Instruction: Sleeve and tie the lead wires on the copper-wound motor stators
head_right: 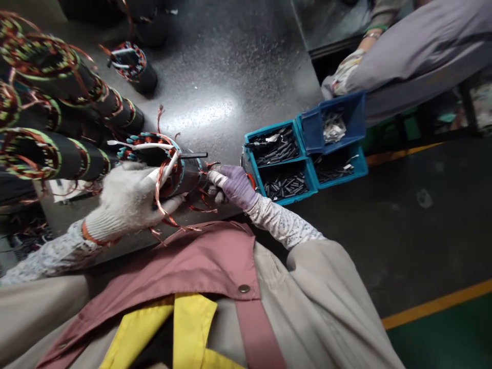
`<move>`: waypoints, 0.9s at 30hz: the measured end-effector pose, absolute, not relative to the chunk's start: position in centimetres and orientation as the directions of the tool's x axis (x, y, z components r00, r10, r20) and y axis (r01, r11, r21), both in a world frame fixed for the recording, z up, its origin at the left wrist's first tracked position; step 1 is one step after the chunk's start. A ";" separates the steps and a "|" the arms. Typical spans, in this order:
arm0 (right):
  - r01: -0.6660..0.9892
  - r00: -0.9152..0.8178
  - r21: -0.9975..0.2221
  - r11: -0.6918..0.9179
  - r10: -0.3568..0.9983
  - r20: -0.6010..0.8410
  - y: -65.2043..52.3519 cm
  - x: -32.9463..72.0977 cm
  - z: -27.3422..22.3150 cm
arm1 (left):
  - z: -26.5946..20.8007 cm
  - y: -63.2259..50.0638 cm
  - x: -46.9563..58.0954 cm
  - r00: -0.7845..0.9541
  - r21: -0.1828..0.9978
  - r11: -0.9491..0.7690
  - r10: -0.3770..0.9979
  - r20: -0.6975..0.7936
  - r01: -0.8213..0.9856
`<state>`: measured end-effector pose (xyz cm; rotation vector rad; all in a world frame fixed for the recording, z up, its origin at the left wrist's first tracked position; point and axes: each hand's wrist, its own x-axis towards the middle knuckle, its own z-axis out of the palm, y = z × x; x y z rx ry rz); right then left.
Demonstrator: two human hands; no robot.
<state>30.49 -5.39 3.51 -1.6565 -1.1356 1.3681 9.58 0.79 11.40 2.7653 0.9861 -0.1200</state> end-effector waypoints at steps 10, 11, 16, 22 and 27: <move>0.394 0.067 -0.909 -0.138 0.990 -0.121 -6.4 32.1 3.3 | 11.6 0.6 9.9 0.769 0.182 -0.747 0.615 -0.173 0.639; 0.456 0.066 -0.884 -0.102 0.995 -0.081 -6.7 32.3 3.1 | 11.7 0.6 9.9 0.766 0.175 -0.746 0.618 -0.179 0.643; 0.572 0.070 -0.818 -0.057 0.997 -0.021 -7.6 32.4 1.8 | 12.0 0.6 9.9 0.763 0.153 -0.749 0.617 -0.195 0.645; 0.838 -0.022 -0.545 0.039 0.999 0.038 -7.5 31.8 0.8 | 12.0 0.6 10.0 0.767 0.142 -0.757 0.610 -0.198 0.638; 0.932 -0.300 -0.251 0.262 0.945 -0.128 -4.6 32.3 4.2 | 12.1 0.7 10.0 0.763 0.163 -0.747 0.616 -0.194 0.645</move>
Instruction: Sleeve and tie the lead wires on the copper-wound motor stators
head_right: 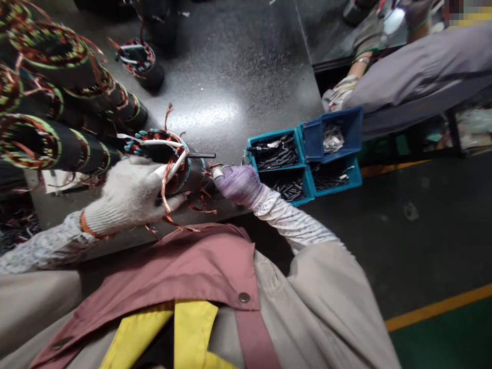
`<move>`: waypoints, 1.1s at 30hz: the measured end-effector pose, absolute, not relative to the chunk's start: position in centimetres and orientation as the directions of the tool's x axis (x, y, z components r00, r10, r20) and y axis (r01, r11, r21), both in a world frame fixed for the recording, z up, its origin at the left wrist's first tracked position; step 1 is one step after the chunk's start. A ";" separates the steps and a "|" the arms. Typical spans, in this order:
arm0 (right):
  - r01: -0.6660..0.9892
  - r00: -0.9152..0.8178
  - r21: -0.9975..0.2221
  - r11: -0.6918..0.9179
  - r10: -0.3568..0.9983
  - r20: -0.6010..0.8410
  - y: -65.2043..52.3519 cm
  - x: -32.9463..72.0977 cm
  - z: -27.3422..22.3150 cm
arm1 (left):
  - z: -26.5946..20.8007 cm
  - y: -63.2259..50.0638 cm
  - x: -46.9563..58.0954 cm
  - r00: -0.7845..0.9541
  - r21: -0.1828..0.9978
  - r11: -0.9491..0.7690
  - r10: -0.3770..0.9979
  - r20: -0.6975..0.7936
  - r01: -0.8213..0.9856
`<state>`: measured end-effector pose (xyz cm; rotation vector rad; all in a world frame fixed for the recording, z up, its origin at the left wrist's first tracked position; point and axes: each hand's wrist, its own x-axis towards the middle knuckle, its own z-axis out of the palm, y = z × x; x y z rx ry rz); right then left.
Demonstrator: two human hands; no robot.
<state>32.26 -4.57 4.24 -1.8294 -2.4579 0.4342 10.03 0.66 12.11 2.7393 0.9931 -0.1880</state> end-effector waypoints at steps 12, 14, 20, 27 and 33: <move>0.024 0.130 -0.912 -0.410 0.906 -0.404 -7.6 30.6 2.1 | 11.8 1.0 10.0 0.786 0.183 -0.767 0.579 -0.217 0.615; -0.044 0.142 -0.911 -0.410 0.900 -0.412 -8.3 31.0 2.2 | 11.8 0.9 10.0 0.785 0.143 -0.776 0.583 -0.209 0.614; -0.121 0.170 -0.899 -0.421 0.884 -0.436 -8.6 31.8 3.3 | 11.7 0.8 9.9 0.787 0.133 -0.776 0.603 -0.134 0.617; -0.435 0.077 -0.784 -0.442 0.850 -0.522 -7.8 31.5 2.3 | 11.7 0.7 10.0 0.786 0.127 -0.776 0.606 -0.122 0.618; -0.321 0.106 -0.826 -0.464 0.849 -0.518 -7.3 32.0 2.1 | 11.4 0.9 9.9 0.797 0.138 -0.785 0.591 -0.128 0.604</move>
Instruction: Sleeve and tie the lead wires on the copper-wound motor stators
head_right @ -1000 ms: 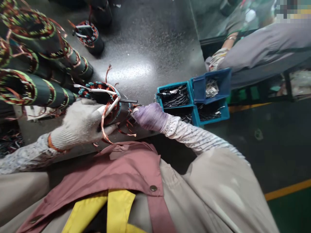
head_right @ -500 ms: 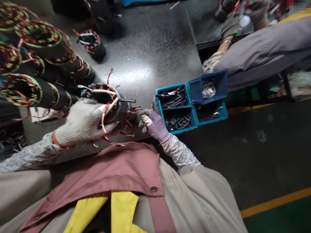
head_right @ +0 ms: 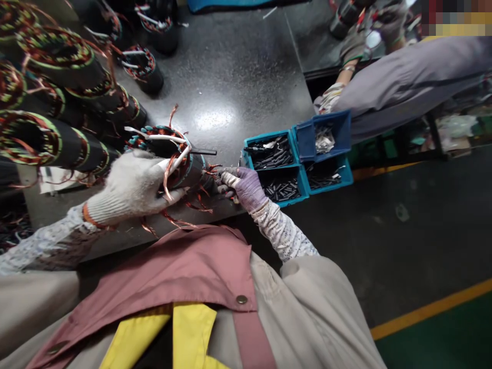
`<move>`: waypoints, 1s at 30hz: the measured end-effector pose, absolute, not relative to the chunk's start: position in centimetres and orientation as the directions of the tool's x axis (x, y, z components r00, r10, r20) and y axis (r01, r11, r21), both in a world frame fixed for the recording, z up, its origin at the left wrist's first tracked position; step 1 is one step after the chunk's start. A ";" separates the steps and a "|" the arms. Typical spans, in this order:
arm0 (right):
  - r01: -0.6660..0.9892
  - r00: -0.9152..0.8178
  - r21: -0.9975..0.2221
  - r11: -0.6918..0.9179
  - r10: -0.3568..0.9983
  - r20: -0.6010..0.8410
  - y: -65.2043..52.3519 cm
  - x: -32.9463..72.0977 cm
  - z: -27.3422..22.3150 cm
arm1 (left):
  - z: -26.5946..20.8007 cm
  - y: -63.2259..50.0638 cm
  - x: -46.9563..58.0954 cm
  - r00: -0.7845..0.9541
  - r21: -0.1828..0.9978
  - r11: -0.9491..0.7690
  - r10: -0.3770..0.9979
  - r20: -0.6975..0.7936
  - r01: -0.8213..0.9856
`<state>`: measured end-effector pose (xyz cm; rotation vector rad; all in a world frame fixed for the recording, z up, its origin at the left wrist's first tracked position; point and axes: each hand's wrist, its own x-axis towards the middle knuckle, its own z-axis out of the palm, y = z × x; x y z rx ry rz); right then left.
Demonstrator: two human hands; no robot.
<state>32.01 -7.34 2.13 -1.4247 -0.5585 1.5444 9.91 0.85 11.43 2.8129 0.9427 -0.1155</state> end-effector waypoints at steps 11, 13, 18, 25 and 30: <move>-0.170 0.154 -0.869 -0.465 0.858 -0.490 -7.7 32.0 2.8 | 11.8 0.9 10.0 0.812 0.101 -0.811 0.554 -0.182 0.576; -0.071 0.201 -0.897 -0.435 0.875 -0.441 -7.5 31.8 3.4 | 11.8 0.9 10.1 0.804 0.103 -0.806 0.554 -0.214 0.583; 0.291 0.179 -0.908 -0.302 0.949 -0.259 -6.7 31.8 3.8 | 12.0 0.8 10.3 0.798 0.082 -0.805 0.559 -0.227 0.587; 0.713 0.039 -0.698 -0.068 0.998 -0.058 -7.3 32.7 3.7 | 11.8 0.9 10.1 0.811 0.106 -0.811 0.550 -0.201 0.576; 0.701 -0.025 -0.711 -0.053 0.995 -0.099 -6.9 31.7 3.8 | 11.3 1.0 9.8 0.821 0.125 -0.813 0.554 -0.138 0.569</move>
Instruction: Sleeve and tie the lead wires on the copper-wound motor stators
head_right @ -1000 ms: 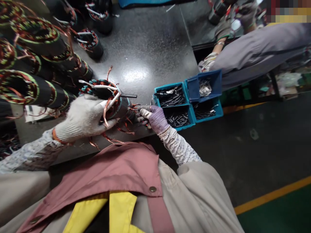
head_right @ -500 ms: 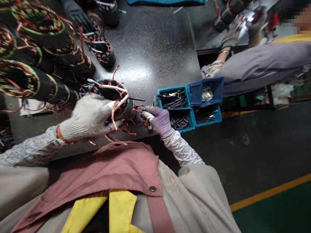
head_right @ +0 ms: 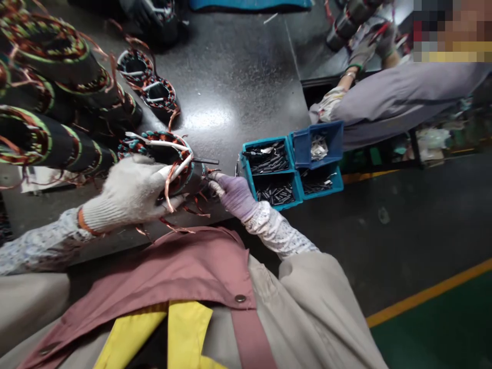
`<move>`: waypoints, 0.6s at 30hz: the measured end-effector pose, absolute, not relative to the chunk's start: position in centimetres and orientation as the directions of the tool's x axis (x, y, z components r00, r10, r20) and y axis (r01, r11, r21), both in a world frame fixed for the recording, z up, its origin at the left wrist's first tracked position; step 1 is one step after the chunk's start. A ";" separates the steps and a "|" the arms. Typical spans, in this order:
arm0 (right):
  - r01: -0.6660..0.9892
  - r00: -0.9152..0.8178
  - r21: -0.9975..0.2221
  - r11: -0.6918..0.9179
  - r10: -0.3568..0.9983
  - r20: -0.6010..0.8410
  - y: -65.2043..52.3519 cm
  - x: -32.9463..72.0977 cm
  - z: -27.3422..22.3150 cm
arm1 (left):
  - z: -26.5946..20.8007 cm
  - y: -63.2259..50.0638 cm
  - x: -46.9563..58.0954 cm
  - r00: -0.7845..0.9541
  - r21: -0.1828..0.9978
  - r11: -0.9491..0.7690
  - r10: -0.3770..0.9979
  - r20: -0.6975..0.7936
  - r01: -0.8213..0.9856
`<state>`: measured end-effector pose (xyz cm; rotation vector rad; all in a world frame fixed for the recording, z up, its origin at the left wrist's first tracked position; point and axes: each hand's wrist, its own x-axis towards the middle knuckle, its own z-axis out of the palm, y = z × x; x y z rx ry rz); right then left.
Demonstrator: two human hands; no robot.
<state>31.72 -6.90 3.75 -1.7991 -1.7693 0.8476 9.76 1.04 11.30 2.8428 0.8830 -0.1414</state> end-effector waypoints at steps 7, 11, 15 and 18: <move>0.684 -0.039 -0.721 -0.106 0.982 -0.182 -4.9 28.8 3.6 | 11.4 1.2 8.9 0.830 0.039 -0.829 0.556 -0.048 0.557; 0.682 -0.137 -0.729 -0.064 0.967 -0.214 -3.8 33.8 2.6 | 11.8 1.6 9.0 0.855 0.041 -0.856 0.517 0.038 0.516; 0.927 0.128 -0.258 -0.271 0.877 -0.463 -2.3 43.4 0.6 | 11.8 1.5 9.1 0.873 0.049 -0.875 0.484 0.056 0.482; 0.980 0.004 -0.155 -0.122 0.798 -0.602 -0.1 46.5 -1.4 | 11.7 1.4 8.9 0.866 0.037 -0.866 0.499 0.041 0.498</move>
